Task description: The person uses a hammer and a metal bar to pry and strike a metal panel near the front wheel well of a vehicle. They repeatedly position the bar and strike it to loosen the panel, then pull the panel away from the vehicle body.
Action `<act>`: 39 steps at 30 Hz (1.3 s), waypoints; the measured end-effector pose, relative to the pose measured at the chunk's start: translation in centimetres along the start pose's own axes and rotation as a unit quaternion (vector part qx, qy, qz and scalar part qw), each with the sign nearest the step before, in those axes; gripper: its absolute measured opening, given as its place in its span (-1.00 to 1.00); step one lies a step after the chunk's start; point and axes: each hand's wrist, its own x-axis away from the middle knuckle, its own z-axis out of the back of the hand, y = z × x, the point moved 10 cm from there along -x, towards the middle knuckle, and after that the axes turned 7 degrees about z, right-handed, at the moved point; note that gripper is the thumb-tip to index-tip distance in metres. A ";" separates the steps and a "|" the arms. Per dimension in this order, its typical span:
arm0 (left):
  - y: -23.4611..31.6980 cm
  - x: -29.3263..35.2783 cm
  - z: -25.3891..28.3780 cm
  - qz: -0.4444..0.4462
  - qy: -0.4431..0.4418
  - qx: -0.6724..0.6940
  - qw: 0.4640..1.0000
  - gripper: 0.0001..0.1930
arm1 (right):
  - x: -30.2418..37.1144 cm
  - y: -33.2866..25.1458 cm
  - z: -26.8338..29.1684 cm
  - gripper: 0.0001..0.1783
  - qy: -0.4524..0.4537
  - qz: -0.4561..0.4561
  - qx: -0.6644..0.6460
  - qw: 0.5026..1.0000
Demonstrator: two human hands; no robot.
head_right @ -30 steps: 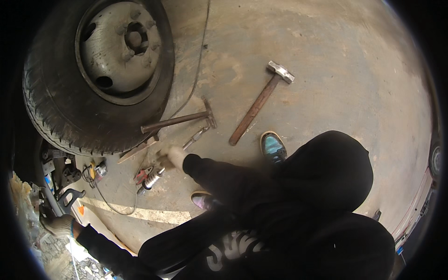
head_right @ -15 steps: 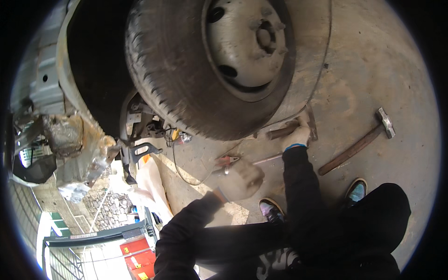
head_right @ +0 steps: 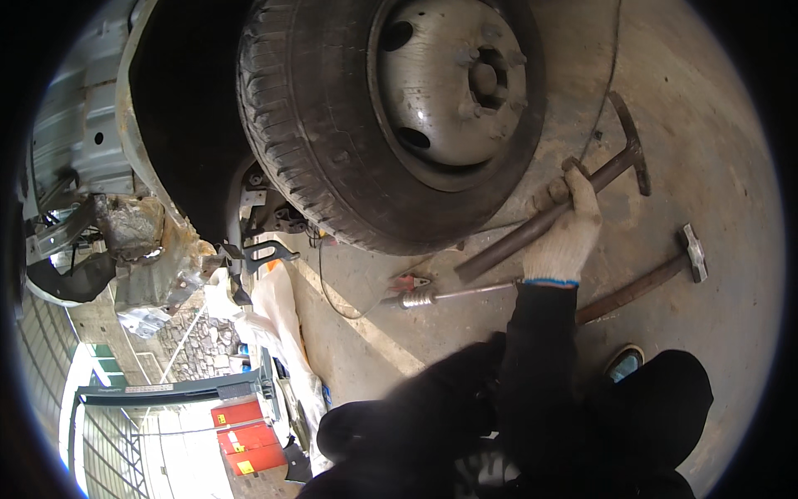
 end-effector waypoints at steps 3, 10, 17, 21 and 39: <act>0.2 -0.8 0.1 -0.009 0.002 0.015 1.000 -0.70 | 1.9 -2.1 -3.1 -0.72 -0.099 0.053 0.010 0.994; 2.0 -4.8 -0.7 -0.035 0.010 0.071 0.997 -0.71 | 4.5 -6.2 -3.4 -0.55 0.020 0.153 0.175 0.972; 8.5 -12.1 -1.5 -0.121 0.001 0.157 0.980 -0.71 | 9.1 -12.4 -6.3 -0.31 -0.045 0.382 0.351 0.854; 13.4 -15.0 -1.4 -0.152 -0.006 0.228 0.962 -0.72 | 12.7 -11.8 -9.6 -0.31 -0.108 0.483 0.366 0.788; 10.8 -12.0 7.2 0.090 0.164 0.494 0.849 -0.72 | 6.8 -14.6 -17.3 -0.34 -0.563 0.231 0.103 0.787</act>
